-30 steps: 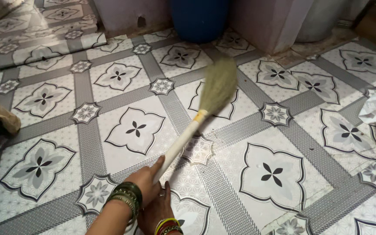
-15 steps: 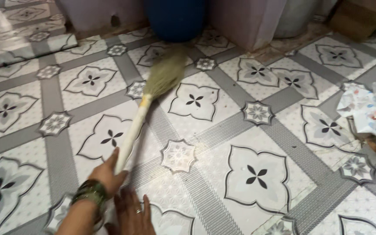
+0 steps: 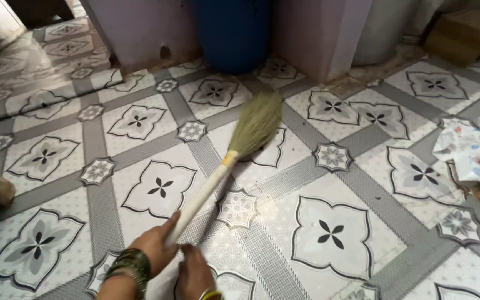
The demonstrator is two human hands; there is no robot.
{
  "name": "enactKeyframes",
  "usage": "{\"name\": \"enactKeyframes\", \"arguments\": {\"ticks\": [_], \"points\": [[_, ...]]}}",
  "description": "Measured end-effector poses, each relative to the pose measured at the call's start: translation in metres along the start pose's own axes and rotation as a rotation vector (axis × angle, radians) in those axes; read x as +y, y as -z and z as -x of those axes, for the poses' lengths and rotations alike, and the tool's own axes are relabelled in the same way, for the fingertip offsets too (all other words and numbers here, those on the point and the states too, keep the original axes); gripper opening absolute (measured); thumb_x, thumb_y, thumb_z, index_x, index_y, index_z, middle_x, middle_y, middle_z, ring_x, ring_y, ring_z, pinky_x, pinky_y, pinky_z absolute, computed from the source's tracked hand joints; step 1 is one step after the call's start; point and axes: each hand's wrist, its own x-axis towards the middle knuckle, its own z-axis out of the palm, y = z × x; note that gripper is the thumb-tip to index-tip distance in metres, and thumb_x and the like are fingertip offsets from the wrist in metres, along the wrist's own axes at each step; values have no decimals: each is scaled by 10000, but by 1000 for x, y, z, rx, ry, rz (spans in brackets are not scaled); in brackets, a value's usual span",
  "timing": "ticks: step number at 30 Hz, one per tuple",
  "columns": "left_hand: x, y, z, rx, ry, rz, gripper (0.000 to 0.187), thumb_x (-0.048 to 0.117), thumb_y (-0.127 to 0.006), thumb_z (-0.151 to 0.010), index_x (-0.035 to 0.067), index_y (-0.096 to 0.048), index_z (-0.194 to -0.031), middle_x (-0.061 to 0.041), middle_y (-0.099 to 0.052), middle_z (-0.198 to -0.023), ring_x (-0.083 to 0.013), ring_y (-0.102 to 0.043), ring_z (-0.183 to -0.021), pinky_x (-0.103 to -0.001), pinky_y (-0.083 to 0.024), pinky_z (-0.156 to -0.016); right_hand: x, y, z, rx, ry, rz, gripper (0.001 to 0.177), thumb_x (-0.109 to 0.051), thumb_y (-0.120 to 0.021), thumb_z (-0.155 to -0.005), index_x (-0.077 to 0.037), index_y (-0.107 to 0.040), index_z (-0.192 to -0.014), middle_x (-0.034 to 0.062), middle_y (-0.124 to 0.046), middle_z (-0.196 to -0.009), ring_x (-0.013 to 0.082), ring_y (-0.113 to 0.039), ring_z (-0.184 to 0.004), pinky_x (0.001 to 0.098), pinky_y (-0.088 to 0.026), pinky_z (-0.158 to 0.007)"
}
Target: The person sweeps a tiled floor using a traditional straw broom. They move the broom back and forth to gather debris, working around a bed and other furniture in the room.
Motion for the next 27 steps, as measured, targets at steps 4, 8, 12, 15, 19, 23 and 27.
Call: {"name": "enactKeyframes", "arguments": {"ticks": [4, 8, 12, 15, 19, 23, 27], "points": [[-12, 9, 16, 75, 61, -10, 794, 472, -602, -938, 485, -156, -1595, -81, -677, -1218, -229, -725, -1070, -379, -583, -978, 16, 74, -35, -201, -117, 385, 549, -290, -497, -986, 3, -459, -1450, 222, -439, -1510, 373, -402, -1408, 452, -292, -1200], [-1, 20, -8, 76, 127, -81, 726, 514, -525, -980, 503, -165, -1610, -61, -684, -1185, -225, -758, -1021, -386, -615, -938, 41, 100, -55, -188, 66, 686, 627, -386, -515, -999, 32, -417, -1456, 243, -317, -1574, 383, -203, -1482, 516, -81, -1192], [39, 27, -49, 194, 40, -122, 717, 514, -546, -964, 516, -199, -1592, -80, -647, -1239, -269, -721, -1074, -425, -599, -936, 57, 86, -53, -156, 116, 743, 681, -445, -502, -1015, 44, -391, -1477, 255, -285, -1583, 392, -198, -1479, 562, -59, -1175], [93, 30, -92, 205, 3, -33, 765, 441, -595, -954, 442, -197, -1608, -120, -641, -1280, -318, -691, -1114, -463, -572, -955, 64, 82, -51, -168, 46, 629, 699, -472, -503, -1019, 18, -419, -1510, 226, -321, -1613, 391, -236, -1532, 546, -91, -1250], [168, 11, -128, 77, -32, 138, 864, 240, -633, -904, 318, -178, -1634, -208, -674, -1272, -344, -672, -1154, -448, -518, -1038, 66, 89, -53, -180, 116, 734, 752, -452, -587, -983, 85, -418, -1481, 299, -300, -1595, 486, -239, -1475, 583, -110, -1200], [171, 8, -122, -51, 14, 103, 862, 83, -516, -923, 387, -169, -1652, -189, -710, -1263, -291, -732, -1118, -439, -567, -1018, 62, 91, -48, -178, 129, 636, 750, -428, -596, -1004, 109, -422, -1498, 318, -330, -1579, 488, -268, -1482, 591, -136, -1222], [119, 37, -93, -33, -55, -57, 820, 373, -668, -929, 457, -182, -1583, -84, -644, -1342, -221, -689, -1149, -428, -545, -1037, 51, 94, -51, -162, 122, 553, 759, -433, -585, -1015, 116, -381, -1498, 308, -326, -1580, 468, -229, -1522, 598, -123, -1223]]}}
